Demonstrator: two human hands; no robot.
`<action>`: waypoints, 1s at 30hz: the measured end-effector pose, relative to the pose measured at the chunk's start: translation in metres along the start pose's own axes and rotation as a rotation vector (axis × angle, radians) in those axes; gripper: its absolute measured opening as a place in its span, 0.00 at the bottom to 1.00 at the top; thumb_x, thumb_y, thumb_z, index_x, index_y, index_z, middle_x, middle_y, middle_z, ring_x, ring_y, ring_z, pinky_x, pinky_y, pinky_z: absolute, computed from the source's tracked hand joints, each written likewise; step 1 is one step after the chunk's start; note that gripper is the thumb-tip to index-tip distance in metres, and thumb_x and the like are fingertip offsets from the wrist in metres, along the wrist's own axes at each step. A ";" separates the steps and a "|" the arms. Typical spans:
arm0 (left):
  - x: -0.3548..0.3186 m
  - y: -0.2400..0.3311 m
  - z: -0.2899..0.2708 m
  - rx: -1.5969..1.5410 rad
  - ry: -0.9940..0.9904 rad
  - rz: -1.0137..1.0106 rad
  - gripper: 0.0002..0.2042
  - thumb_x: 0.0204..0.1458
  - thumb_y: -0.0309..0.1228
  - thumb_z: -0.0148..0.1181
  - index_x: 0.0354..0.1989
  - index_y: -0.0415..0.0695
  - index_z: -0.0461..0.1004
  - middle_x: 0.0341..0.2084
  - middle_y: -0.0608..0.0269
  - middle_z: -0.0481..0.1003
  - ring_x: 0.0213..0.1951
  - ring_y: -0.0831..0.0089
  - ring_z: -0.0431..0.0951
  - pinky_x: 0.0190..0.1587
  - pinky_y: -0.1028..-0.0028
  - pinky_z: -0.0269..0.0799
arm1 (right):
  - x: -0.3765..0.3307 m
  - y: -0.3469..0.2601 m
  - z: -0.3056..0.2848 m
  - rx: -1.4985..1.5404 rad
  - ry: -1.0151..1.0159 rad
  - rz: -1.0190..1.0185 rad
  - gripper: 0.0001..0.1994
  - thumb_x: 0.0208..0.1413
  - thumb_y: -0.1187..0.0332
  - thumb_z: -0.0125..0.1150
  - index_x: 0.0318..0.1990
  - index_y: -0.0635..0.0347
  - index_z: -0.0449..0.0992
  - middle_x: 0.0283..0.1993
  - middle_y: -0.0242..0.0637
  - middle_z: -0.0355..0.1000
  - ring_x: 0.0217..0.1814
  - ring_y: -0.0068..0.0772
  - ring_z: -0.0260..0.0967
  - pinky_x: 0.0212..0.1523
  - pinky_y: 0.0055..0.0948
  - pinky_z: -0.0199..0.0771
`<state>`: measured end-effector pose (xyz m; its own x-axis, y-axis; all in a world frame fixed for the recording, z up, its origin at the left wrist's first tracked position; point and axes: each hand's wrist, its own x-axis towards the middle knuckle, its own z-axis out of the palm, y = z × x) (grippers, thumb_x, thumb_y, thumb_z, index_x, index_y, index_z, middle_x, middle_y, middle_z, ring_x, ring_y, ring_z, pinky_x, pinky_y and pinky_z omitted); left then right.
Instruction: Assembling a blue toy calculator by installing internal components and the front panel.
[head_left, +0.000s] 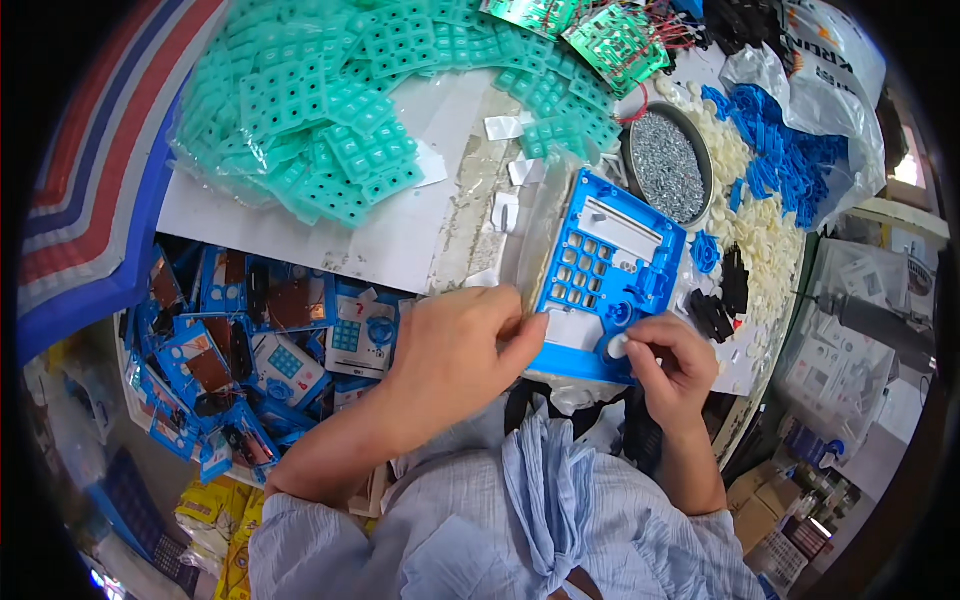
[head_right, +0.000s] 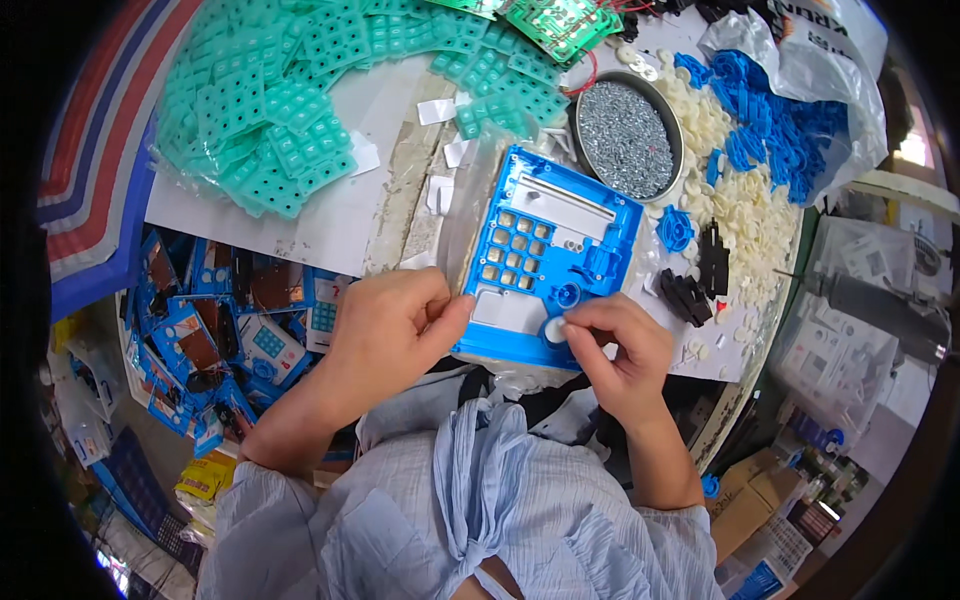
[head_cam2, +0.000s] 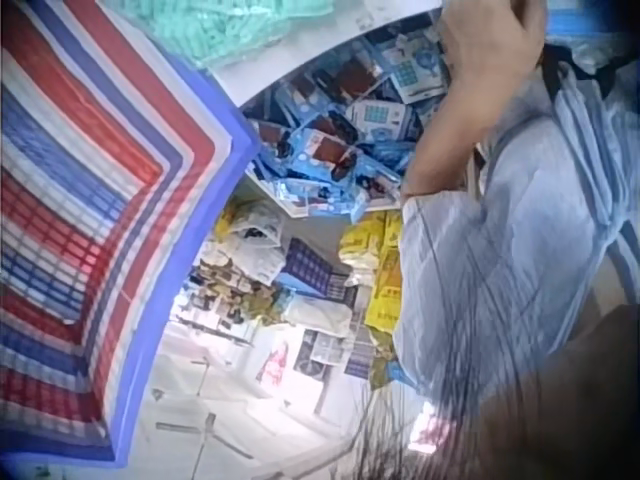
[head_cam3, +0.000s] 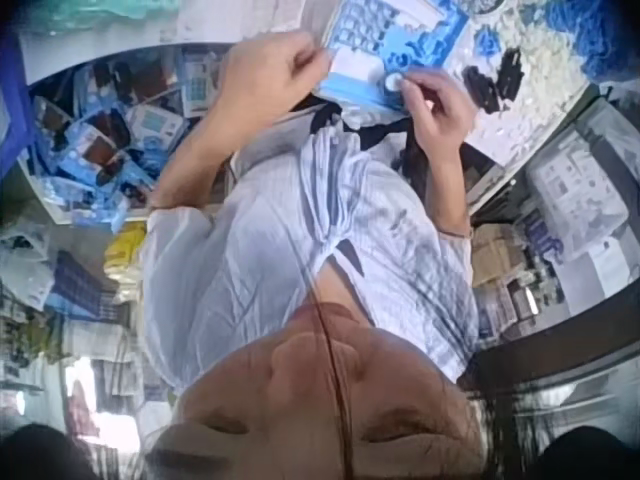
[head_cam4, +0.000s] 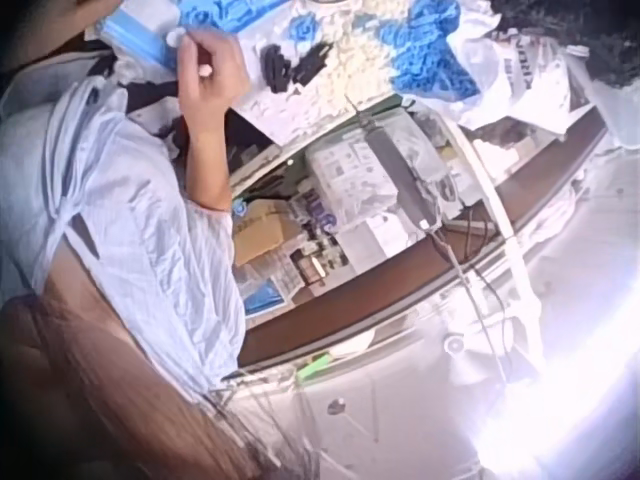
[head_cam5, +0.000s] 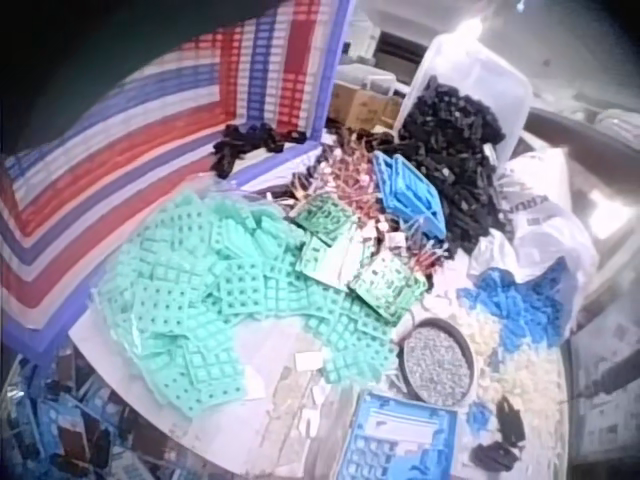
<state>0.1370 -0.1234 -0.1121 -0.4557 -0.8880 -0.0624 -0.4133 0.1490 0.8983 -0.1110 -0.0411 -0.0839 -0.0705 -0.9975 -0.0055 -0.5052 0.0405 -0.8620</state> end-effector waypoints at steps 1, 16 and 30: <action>0.001 0.000 0.002 -0.018 -0.021 -0.020 0.13 0.54 0.31 0.66 0.24 0.40 0.69 0.16 0.56 0.69 0.19 0.61 0.71 0.23 0.63 0.63 | 0.000 0.004 0.002 0.011 0.014 0.021 0.05 0.54 0.81 0.68 0.38 0.66 0.81 0.36 0.40 0.80 0.29 0.20 0.73 0.25 0.17 0.69; -0.003 0.051 0.006 0.010 -0.034 0.063 0.10 0.52 0.33 0.71 0.34 0.43 0.76 0.17 0.61 0.73 0.17 0.67 0.76 0.21 0.67 0.66 | -0.004 -0.004 -0.001 0.247 0.097 0.086 0.04 0.54 0.79 0.69 0.38 0.66 0.82 0.37 0.40 0.81 0.33 0.21 0.77 0.29 0.19 0.74; 0.006 0.066 0.017 0.271 -0.349 0.181 0.09 0.56 0.33 0.65 0.42 0.44 0.76 0.24 0.57 0.76 0.24 0.56 0.78 0.24 0.60 0.69 | -0.014 -0.017 -0.015 -0.329 0.003 -0.037 0.08 0.51 0.71 0.69 0.28 0.58 0.73 0.24 0.37 0.72 0.25 0.41 0.73 0.23 0.38 0.71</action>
<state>0.0935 -0.1114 -0.0608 -0.7575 -0.6453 -0.0992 -0.4724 0.4368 0.7656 -0.1138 -0.0273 -0.0616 -0.0492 -0.9985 0.0249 -0.7581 0.0210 -0.6518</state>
